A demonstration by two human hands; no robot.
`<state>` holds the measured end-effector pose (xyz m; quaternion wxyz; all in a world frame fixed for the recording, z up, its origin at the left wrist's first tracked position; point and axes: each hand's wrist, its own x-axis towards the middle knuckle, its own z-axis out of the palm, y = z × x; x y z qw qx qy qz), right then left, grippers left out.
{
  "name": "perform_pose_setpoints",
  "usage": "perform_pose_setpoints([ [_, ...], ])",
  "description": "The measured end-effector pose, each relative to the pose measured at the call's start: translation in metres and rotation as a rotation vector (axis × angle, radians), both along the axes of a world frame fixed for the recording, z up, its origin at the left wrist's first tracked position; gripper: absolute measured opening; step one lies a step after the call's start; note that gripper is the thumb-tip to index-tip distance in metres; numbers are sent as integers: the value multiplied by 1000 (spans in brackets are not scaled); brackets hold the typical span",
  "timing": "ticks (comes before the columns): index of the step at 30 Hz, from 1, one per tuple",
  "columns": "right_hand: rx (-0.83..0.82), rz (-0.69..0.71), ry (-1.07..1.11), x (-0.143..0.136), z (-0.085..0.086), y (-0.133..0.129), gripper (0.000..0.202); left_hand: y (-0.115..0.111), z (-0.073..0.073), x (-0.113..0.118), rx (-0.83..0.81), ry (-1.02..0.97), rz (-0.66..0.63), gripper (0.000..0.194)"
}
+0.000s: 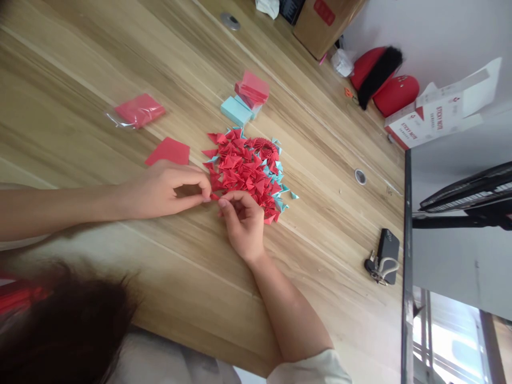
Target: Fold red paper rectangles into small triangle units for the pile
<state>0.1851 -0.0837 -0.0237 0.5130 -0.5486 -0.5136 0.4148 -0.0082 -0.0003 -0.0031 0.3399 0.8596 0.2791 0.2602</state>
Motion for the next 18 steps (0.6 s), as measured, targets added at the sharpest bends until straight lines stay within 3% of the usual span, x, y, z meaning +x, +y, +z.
perform_pose_setpoints([
  [11, 74, -92, 86, -2, -3, 1, 29, 4, -4, 2, 4, 65, 17, 6],
  [18, 56, -70, 72, -2, -3, 1, 32, 5, -6, 0, 34, 53, 14, 17],
])
